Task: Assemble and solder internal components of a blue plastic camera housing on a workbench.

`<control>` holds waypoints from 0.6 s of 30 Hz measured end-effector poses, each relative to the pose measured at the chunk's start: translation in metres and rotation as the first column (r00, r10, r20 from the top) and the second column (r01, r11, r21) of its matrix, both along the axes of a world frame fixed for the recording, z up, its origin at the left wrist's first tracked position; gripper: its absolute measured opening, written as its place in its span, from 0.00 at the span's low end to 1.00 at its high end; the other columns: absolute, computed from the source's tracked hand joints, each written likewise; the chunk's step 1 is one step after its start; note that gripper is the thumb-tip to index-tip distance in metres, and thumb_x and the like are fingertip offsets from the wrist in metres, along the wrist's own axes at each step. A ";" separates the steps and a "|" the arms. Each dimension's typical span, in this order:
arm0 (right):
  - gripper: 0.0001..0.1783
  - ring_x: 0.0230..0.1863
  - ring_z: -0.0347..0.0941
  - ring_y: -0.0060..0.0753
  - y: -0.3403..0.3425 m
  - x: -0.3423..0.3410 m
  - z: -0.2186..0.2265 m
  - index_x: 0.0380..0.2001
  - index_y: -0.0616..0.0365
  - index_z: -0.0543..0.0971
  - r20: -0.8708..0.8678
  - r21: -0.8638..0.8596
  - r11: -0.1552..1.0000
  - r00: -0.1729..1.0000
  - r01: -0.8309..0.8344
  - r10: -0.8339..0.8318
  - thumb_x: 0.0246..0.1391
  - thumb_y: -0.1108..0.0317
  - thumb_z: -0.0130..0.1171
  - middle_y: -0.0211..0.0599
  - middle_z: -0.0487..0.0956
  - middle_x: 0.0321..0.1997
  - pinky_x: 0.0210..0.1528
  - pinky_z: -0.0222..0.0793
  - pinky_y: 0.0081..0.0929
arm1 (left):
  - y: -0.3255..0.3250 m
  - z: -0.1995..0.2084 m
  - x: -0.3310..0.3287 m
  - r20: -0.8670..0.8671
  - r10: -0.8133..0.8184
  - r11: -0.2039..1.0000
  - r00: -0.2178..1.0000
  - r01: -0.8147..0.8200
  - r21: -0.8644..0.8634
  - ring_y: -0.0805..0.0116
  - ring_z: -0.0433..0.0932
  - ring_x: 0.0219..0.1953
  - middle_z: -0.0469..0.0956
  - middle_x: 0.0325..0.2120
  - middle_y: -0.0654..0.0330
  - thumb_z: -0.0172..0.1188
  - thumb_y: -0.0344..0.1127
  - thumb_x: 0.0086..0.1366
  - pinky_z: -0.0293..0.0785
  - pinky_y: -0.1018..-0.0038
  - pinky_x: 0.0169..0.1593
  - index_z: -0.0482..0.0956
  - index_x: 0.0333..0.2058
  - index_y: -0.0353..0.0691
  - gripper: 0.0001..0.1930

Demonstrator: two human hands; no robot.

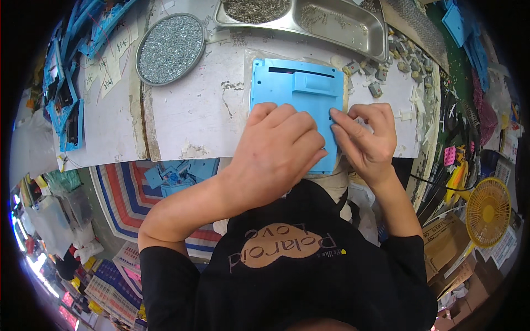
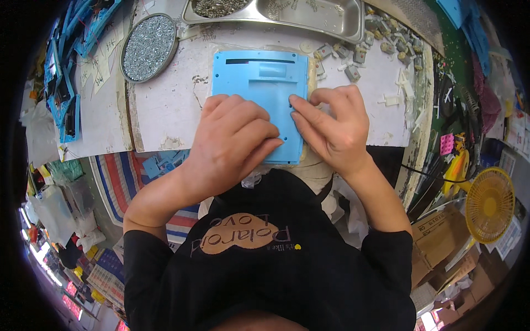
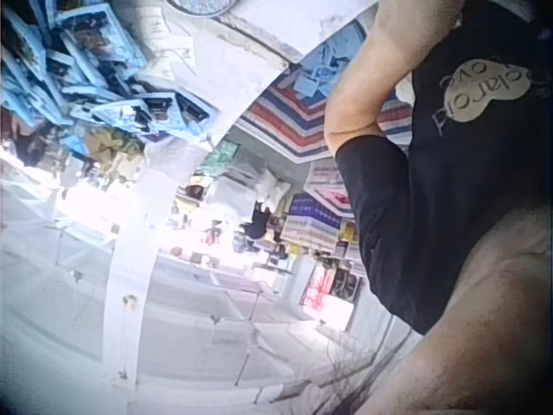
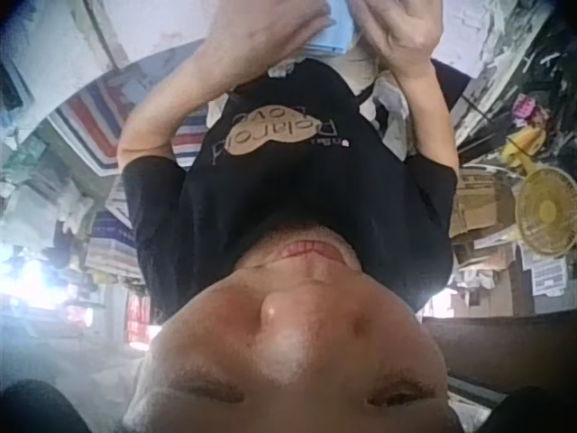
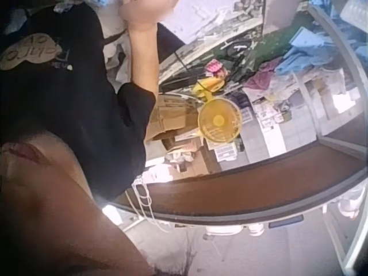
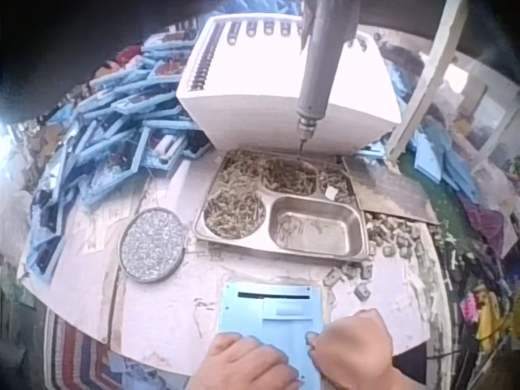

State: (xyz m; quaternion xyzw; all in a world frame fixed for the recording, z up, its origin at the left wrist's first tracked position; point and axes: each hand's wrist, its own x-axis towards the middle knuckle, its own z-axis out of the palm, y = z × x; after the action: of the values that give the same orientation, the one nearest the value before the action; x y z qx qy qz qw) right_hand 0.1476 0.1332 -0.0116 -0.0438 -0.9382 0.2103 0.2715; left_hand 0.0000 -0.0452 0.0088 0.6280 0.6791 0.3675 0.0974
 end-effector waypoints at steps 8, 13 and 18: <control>0.20 0.32 0.68 0.33 0.015 0.013 0.005 0.44 0.53 0.88 -0.017 -0.134 0.990 0.999 0.047 -0.050 0.44 0.78 0.72 0.32 0.77 0.33 0.31 0.64 0.27 | 0.008 -0.010 0.013 -0.187 -0.022 1.000 0.982 0.025 0.011 0.67 0.73 0.34 0.75 0.32 0.67 0.73 0.36 0.51 0.62 0.63 0.46 0.82 0.32 0.47 0.10; 0.19 0.30 0.68 0.33 0.036 -0.011 0.030 0.43 0.56 0.88 -0.093 -0.057 0.998 0.996 -0.010 0.005 0.44 0.79 0.71 0.34 0.77 0.32 0.31 0.65 0.27 | 0.004 -0.012 0.010 -0.194 -0.011 1.000 0.981 0.016 0.025 0.68 0.73 0.33 0.76 0.32 0.68 0.74 0.36 0.51 0.61 0.63 0.47 0.83 0.33 0.47 0.11; 0.17 0.30 0.71 0.29 0.052 -0.047 0.052 0.46 0.59 0.86 -0.151 0.008 0.999 0.987 -0.044 0.045 0.51 0.78 0.68 0.34 0.78 0.33 0.35 0.69 0.26 | 0.004 -0.014 0.013 -0.139 0.050 0.998 0.989 -0.045 0.035 0.69 0.74 0.33 0.76 0.32 0.68 0.74 0.37 0.51 0.61 0.63 0.46 0.83 0.35 0.47 0.12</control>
State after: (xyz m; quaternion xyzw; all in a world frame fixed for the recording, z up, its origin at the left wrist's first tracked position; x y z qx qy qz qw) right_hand 0.1009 0.1851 0.0404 -0.0060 -0.9161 0.2167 0.3372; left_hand 0.0127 -0.0414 -0.0050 0.6374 0.6930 0.3355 0.0305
